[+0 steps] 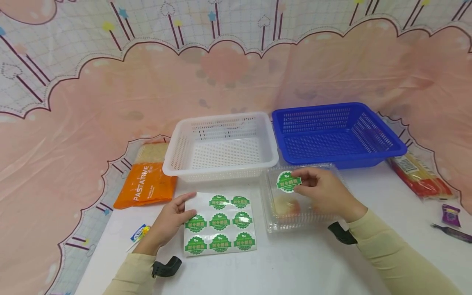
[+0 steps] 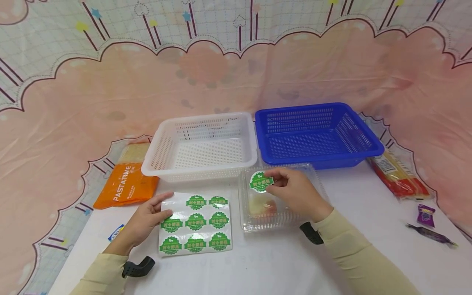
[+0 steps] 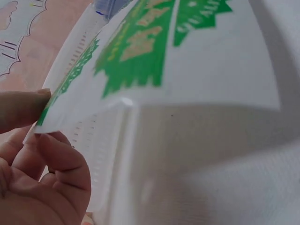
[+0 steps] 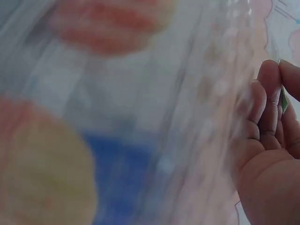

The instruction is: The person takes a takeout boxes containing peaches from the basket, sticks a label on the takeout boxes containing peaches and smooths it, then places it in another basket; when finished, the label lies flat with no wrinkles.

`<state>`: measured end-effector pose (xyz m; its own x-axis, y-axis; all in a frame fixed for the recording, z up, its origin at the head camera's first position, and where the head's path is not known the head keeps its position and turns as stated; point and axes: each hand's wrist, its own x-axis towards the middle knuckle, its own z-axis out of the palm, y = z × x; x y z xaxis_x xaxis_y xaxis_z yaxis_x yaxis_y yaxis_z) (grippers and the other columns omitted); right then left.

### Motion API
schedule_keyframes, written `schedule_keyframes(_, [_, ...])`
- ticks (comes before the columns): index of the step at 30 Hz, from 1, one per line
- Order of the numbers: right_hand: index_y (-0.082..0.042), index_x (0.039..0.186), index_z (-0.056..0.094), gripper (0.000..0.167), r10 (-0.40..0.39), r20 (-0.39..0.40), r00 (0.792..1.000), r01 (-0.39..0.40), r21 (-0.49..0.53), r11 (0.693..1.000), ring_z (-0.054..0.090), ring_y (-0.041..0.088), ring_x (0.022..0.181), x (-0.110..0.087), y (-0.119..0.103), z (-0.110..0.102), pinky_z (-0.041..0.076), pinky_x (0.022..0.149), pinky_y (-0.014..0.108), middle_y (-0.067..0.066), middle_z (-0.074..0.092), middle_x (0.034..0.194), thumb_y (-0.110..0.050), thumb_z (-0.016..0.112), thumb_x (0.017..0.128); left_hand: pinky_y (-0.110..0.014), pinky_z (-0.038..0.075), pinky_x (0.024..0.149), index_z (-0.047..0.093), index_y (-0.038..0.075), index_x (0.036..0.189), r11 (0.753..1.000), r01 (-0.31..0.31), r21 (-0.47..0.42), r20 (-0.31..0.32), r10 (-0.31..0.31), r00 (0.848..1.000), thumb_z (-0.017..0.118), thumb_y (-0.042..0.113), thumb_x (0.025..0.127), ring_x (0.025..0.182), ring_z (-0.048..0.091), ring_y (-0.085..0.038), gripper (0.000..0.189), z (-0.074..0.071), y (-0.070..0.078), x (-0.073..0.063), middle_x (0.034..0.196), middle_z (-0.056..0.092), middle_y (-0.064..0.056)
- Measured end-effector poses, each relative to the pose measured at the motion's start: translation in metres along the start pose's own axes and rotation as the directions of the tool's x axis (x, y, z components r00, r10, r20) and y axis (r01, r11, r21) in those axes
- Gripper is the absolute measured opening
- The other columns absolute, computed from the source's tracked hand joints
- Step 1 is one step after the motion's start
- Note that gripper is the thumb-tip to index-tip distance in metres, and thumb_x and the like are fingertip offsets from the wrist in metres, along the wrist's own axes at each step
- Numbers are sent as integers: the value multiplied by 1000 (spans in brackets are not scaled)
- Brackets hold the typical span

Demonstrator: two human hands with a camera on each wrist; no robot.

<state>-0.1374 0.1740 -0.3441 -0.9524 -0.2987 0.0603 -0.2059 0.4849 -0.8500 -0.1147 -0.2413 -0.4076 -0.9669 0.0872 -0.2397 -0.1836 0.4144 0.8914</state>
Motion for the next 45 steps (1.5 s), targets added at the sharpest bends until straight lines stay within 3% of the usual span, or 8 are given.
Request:
schedule_keyframes(7, [1,124,67,39,29,-14,999,-30,-39,999,64,20,86,-1,17,-17,54,70,27,8,68,101,-16,75,90,-27,37,65,46,11,150,1000,20,15,-2,-20,1000,66,12,97,91,41,-24,57,0,-3,2,89,34,-9])
schedule_keyframes(14, [0,130,64,45,74,-6,997,-74,-91,993,62,21,87,-1,25,-26,52,69,26,7,67,96,-18,74,91,-26,36,64,46,9,150,1000,20,15,-8,-20,1000,66,12,97,88,41,-23,57,-1,-7,6,86,34,-8])
schedule_keyframes(24, [5,124,66,39,15,0,1000,-15,-139,990,60,20,85,4,32,-22,50,68,23,9,67,98,-10,74,89,-27,39,70,46,11,150,998,47,38,-12,-47,999,67,13,96,95,42,-25,58,0,-12,12,87,38,-8])
schedule_keyframes(32, [5,124,66,37,-4,-6,1000,3,-187,982,58,19,80,4,36,-16,48,64,26,6,65,90,-9,72,91,-26,42,75,46,11,150,998,53,34,-9,-53,999,67,14,96,102,44,-25,58,1,-15,14,90,50,-9])
schedule_keyframes(45, [4,125,65,35,-4,6,1000,5,-244,970,56,20,80,2,40,-12,46,59,28,7,62,93,-8,68,92,-27,40,74,47,11,150,998,58,39,-4,-58,998,68,15,96,99,45,-25,58,3,-17,16,92,46,-9])
